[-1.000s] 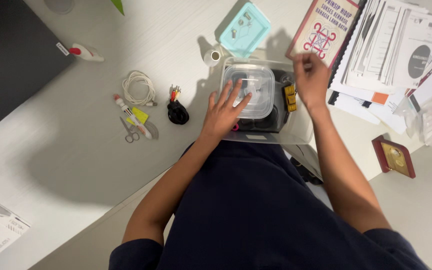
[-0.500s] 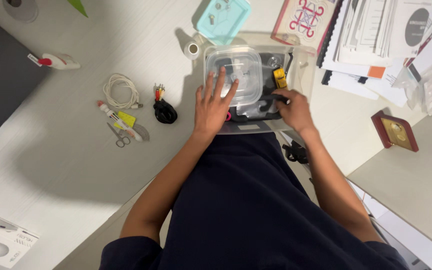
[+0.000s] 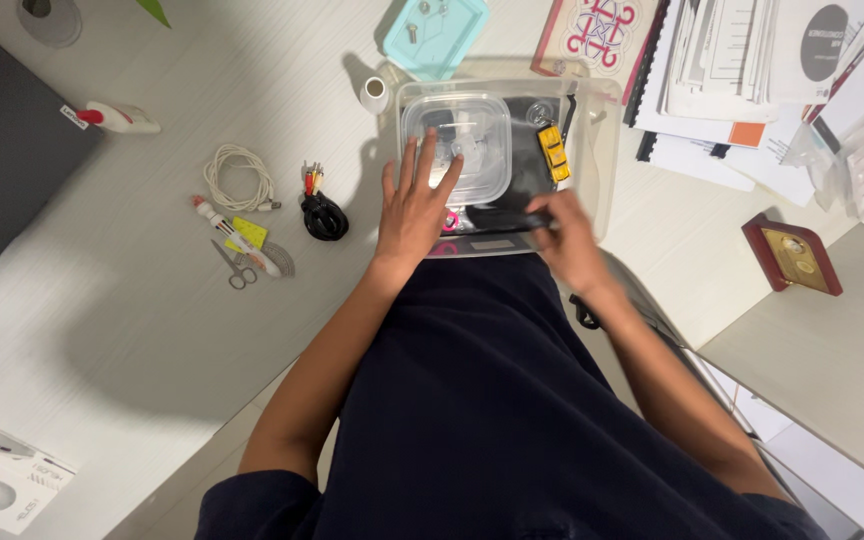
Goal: The person organizes a cluttered desk by closing a laptop and moving it aside, stacking books, and placing a pencil case into a drawer. They then gather various cables and small items into a clear plastic container and arrange books and stationery on the desk surface.
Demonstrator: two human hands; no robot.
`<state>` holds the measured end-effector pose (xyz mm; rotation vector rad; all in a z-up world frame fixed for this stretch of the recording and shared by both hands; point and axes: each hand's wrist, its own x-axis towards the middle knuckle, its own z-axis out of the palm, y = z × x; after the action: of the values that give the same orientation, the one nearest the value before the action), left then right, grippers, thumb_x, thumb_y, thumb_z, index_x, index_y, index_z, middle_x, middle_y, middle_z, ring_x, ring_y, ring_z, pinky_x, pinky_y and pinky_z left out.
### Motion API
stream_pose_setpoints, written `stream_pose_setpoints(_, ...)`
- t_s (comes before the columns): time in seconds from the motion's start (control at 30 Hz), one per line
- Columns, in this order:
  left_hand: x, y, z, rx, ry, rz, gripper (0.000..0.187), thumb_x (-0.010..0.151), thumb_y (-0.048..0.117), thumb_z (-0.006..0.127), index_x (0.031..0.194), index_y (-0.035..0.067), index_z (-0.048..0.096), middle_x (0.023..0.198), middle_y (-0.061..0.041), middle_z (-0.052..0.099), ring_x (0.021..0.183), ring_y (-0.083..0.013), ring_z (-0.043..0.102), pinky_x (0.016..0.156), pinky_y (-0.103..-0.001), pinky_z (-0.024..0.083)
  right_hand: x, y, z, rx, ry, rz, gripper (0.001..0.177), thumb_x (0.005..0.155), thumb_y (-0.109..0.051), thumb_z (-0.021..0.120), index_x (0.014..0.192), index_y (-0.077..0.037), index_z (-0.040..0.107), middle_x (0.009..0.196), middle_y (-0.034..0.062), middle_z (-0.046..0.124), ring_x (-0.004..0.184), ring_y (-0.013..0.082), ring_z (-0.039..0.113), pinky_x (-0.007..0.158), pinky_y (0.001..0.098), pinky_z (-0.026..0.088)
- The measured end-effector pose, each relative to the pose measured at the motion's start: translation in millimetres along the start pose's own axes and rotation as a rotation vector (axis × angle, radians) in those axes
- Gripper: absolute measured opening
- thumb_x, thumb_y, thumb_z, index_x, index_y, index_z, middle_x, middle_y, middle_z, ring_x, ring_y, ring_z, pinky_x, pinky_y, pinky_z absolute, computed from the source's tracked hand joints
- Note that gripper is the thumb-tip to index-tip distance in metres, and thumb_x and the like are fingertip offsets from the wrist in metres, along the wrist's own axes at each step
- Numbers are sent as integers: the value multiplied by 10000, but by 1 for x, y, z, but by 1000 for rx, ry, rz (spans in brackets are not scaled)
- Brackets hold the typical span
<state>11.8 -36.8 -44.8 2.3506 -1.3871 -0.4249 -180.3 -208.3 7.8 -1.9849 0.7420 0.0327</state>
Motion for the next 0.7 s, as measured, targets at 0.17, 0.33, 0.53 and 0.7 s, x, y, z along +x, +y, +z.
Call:
stream_pose_setpoints(0.17,-13,4,-22,-85,-68,2,781,782,-72,691,1506,179,541,1675,-199,178,1555,-386,214,1188,-651,243,-2,-6,25,84,-170,-46,359,858,118,673,1133,-54,519,1161,94,549,1115,279,641,850,330,579)
stream_pose_setpoints(0.33,-32,-1,-33,-235,-44,108,629,789,-13,682,1403,123,646,1640,-188,273,1545,-372,273,1200,-619,227,9,-12,11,-27,-361,-287,422,807,-96,827,1133,-57,563,1255,135,549,1362,378,512,959,439,504)
stream_pose_setpoints(0.53,-41,-7,-17,-219,84,276,222,946,281,719,1113,137,743,1414,-102,537,1350,-314,457,1153,-622,227,16,-27,-17,-174,-320,-183,390,859,-227,821,1185,-71,673,1282,144,602,1193,329,604,947,423,534)
stream_pose_setpoints(0.7,-44,-7,-11,-204,96,244,302,930,380,737,1111,138,729,1399,-106,547,1340,-292,476,1141,-600,267,79,-21,-28,-153,38,-116,252,957,-169,770,1169,-48,708,1157,135,683,969,241,706,822,344,587)
